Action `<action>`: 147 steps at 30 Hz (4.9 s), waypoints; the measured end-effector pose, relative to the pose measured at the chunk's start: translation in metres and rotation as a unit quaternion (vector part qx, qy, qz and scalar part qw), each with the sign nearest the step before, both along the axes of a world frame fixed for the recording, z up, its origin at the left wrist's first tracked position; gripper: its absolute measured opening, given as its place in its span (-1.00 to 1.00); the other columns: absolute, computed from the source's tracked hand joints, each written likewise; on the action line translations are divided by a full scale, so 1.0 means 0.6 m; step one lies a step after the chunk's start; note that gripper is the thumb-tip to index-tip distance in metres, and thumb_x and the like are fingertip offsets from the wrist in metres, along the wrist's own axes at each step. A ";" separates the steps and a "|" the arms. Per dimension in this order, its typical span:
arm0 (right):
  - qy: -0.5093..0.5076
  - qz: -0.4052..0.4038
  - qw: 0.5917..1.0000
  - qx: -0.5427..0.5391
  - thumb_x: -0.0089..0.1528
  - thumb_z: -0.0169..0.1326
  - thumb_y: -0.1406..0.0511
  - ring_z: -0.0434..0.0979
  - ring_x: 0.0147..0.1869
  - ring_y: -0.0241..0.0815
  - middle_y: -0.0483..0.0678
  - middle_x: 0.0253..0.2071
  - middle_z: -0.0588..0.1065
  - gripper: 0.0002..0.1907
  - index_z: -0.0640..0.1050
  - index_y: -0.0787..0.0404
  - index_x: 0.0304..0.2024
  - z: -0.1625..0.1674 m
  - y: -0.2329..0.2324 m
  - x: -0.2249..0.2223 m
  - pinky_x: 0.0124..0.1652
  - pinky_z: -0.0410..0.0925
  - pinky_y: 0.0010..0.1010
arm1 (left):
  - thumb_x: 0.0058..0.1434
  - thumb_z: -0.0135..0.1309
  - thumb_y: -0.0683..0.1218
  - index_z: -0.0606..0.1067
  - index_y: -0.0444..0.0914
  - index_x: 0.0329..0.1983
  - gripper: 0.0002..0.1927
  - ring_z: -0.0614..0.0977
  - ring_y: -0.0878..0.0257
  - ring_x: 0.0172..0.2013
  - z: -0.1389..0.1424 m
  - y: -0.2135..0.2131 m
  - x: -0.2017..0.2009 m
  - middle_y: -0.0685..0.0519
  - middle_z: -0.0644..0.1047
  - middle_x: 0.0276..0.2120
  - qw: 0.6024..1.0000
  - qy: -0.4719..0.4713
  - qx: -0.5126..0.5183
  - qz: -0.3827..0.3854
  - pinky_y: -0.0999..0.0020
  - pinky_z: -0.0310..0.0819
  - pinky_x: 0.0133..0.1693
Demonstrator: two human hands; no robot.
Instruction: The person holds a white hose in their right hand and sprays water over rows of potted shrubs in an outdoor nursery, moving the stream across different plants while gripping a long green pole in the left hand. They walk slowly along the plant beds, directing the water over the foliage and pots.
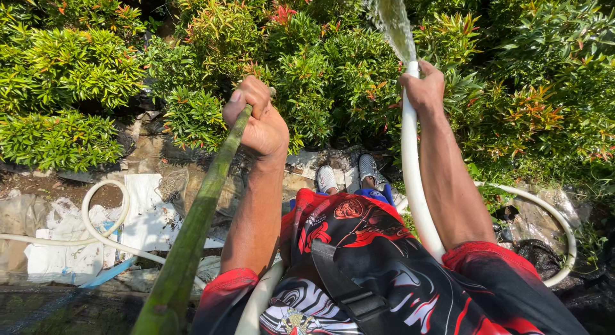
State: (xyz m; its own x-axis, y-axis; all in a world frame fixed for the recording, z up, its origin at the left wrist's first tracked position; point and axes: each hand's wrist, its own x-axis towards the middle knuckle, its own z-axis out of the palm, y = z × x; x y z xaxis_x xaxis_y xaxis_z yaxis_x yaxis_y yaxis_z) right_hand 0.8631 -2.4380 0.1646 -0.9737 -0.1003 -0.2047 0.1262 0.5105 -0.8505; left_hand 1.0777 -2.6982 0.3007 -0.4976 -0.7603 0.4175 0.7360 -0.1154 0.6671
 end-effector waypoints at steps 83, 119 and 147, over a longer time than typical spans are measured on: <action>-0.332 0.029 0.913 0.237 0.02 0.25 0.14 0.67 -0.07 -0.02 0.18 -0.05 0.62 -0.26 0.51 0.24 0.26 -0.300 0.103 0.431 -0.05 0.47 -0.27 | 0.30 -0.21 -0.01 0.04 -0.20 -0.62 -0.60 0.13 0.23 -0.45 -0.152 0.029 0.195 0.09 0.06 -0.60 0.980 -0.138 0.084 -0.115 0.22 -0.01 -0.29; -0.317 -0.087 0.924 0.196 0.00 0.29 0.16 0.67 -0.14 0.01 0.19 -0.11 0.62 -0.30 0.54 0.23 0.19 -0.342 0.190 0.484 -0.08 0.48 -0.25 | 0.37 -0.25 0.00 0.03 -0.22 -0.61 -0.57 0.12 0.22 -0.45 -0.174 0.095 0.137 0.07 0.08 -0.61 0.967 -0.114 0.032 -0.224 0.20 -0.02 -0.30; -0.229 -0.132 0.954 0.140 0.02 0.25 0.22 0.67 -0.27 -0.07 0.11 -0.19 0.63 -0.31 0.53 0.17 0.24 -0.217 0.154 0.391 -0.17 0.51 -0.27 | 0.32 -0.24 0.02 0.02 -0.21 -0.61 -0.58 0.12 0.25 -0.46 -0.139 0.107 0.120 0.10 0.07 -0.60 0.966 -0.100 0.013 -0.239 0.22 -0.03 -0.31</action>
State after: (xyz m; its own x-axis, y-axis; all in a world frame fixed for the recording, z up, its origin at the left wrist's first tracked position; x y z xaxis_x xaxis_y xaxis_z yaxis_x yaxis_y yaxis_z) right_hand 1.0974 -2.3456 0.0343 -0.7595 0.2568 -0.5977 0.6074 0.6089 -0.5102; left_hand 1.1496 -2.6342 0.2173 -0.8629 -0.4329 0.2609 0.4519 -0.4293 0.7820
